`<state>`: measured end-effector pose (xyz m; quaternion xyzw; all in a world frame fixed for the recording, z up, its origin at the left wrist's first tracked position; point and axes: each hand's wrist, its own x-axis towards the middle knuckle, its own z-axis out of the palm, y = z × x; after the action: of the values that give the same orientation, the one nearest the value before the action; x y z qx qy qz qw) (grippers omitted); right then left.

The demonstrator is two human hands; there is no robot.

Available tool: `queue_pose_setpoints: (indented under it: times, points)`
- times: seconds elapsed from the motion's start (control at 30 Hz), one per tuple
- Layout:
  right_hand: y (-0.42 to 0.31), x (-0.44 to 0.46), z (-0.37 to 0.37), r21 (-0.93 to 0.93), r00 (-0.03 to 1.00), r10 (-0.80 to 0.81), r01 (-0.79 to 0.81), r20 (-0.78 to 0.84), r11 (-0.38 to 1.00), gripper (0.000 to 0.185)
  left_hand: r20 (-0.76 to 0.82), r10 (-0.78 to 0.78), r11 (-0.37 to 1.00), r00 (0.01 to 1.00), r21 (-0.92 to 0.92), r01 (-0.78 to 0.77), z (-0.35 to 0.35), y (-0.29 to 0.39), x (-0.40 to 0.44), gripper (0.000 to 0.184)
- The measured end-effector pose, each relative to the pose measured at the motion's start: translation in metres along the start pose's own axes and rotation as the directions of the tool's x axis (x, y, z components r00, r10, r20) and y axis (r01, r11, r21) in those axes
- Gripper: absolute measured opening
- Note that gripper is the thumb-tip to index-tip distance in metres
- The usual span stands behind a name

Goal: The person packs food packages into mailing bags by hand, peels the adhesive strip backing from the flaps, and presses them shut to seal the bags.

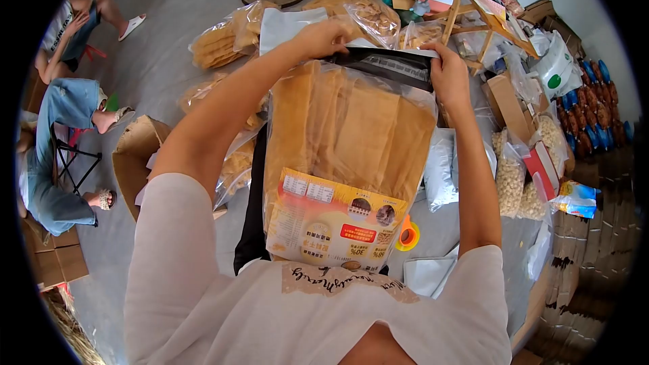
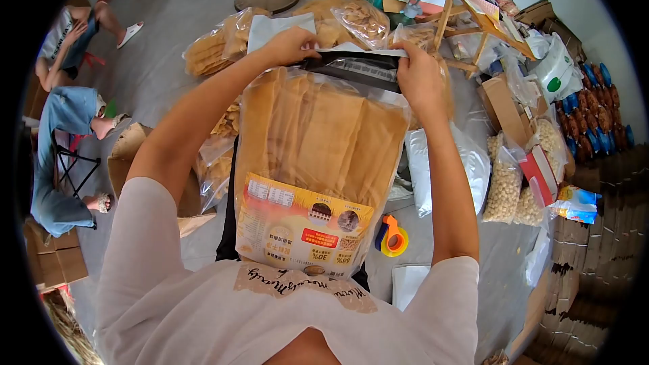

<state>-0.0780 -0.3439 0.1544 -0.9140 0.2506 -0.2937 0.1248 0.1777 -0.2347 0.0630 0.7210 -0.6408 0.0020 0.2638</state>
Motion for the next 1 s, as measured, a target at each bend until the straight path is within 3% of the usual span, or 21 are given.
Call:
queue_pose_setpoints:
  times: [0.03,0.07,0.1,0.2,0.27,0.3,0.37,0.4,0.43,0.5,0.57,0.63,0.7,0.73,0.77,0.8,0.83,0.87,0.9,0.97,1.0]
  points:
    - [-0.003,-0.001,-0.003,0.011,1.000,0.016,-0.017,0.024,1.000,0.023,0.111,-0.076,0.995,0.991,0.077,0.068,0.003,-0.003,0.001,0.034]
    - [-0.003,-0.003,-0.006,0.008,1.000,0.018,-0.018,0.024,1.000,0.023,-0.021,-0.056,0.996,0.998,-0.067,0.054,0.004,-0.007,-0.003,0.022]
    - [-0.003,-0.005,-0.008,0.025,0.999,0.028,-0.029,0.033,0.999,0.023,-0.022,-0.054,0.996,0.998,-0.067,0.052,0.001,-0.005,-0.006,0.022]
    - [0.006,-0.011,-0.001,-0.006,0.998,-0.052,0.052,-0.038,0.999,0.022,-0.005,-0.128,0.988,0.992,0.089,0.128,-0.012,-0.008,-0.015,0.011]
    - [0.017,-0.009,0.000,-0.063,0.982,-0.146,0.139,-0.117,0.988,0.022,-0.125,0.136,0.961,0.983,0.256,-0.100,-0.017,-0.020,-0.019,0.014]
    - [0.021,-0.008,-0.002,-0.021,0.990,-0.082,0.080,-0.119,0.997,0.023,-0.126,0.138,0.960,0.982,0.260,-0.102,-0.024,-0.018,-0.020,0.014]
    - [0.020,-0.008,-0.007,0.022,0.993,-0.016,0.018,-0.119,1.000,0.023,-0.211,-0.068,0.968,0.975,0.221,0.116,-0.041,-0.009,-0.023,0.009]
    - [0.016,-0.007,-0.012,0.027,0.996,0.009,-0.007,-0.093,1.000,0.023,-0.303,0.076,0.973,0.950,0.231,-0.004,-0.043,-0.011,-0.022,0.011]
    - [0.014,-0.007,-0.014,0.032,0.997,0.032,-0.030,-0.065,0.999,0.023,-0.302,0.077,0.973,0.950,0.233,-0.005,-0.042,-0.011,-0.019,0.011]
    - [0.040,0.000,-0.005,0.150,0.997,0.060,-0.053,-0.040,0.987,0.022,-0.367,-0.275,0.960,0.889,-0.156,0.233,-0.039,-0.008,-0.014,0.014]
    - [0.068,0.006,0.007,0.264,0.996,0.090,-0.085,-0.009,0.961,0.020,-0.374,-0.313,0.931,0.873,-0.303,0.204,-0.037,-0.019,-0.010,0.017]
    - [0.095,0.006,0.017,0.274,0.950,0.259,-0.300,0.176,0.914,0.021,-0.366,-0.347,0.880,0.864,-0.446,0.164,-0.037,-0.015,-0.012,0.020]
    - [0.120,0.004,0.032,0.220,0.968,0.234,-0.249,0.095,0.943,0.021,-0.291,-0.215,0.773,0.932,-0.634,-0.020,-0.056,0.015,-0.023,0.028]
    - [0.122,0.003,0.032,0.237,0.975,0.218,-0.224,0.054,0.945,0.021,-0.138,-0.264,0.740,0.954,-0.664,0.108,-0.070,0.034,-0.033,0.031]
    - [0.121,-0.001,0.033,0.252,0.979,0.203,-0.201,0.016,0.947,0.021,-0.131,-0.259,0.737,0.957,-0.667,0.108,-0.073,0.036,-0.036,0.031]
    - [0.099,-0.004,0.021,0.401,0.970,0.231,-0.239,0.071,0.884,0.021,-0.093,-0.155,0.798,0.984,-0.599,0.069,-0.077,0.034,-0.040,0.027]
    - [0.094,-0.006,0.019,0.399,0.969,0.240,-0.246,0.066,0.883,0.021,-0.047,-0.052,0.849,0.998,-0.528,0.019,-0.080,0.028,-0.043,0.024]
    - [0.089,-0.007,0.017,0.372,0.989,0.145,-0.132,-0.009,0.919,0.023,-0.032,-0.040,0.935,0.999,-0.354,0.026,-0.074,0.007,-0.041,0.021]
    - [0.086,-0.009,0.017,0.334,0.996,0.044,-0.015,-0.078,0.943,0.025,-0.031,-0.033,0.934,0.999,-0.356,0.020,-0.067,-0.010,-0.041,0.021]
    - [0.086,-0.020,0.029,0.107,0.999,-0.019,0.023,-0.042,0.994,0.028,-0.219,-0.146,0.957,0.965,0.217,0.194,-0.048,-0.034,-0.050,0.017]
    - [0.096,-0.025,0.041,0.105,0.999,0.008,-0.013,0.049,0.994,0.027,-0.221,-0.262,0.911,0.939,0.263,0.316,-0.034,-0.042,-0.057,0.016]
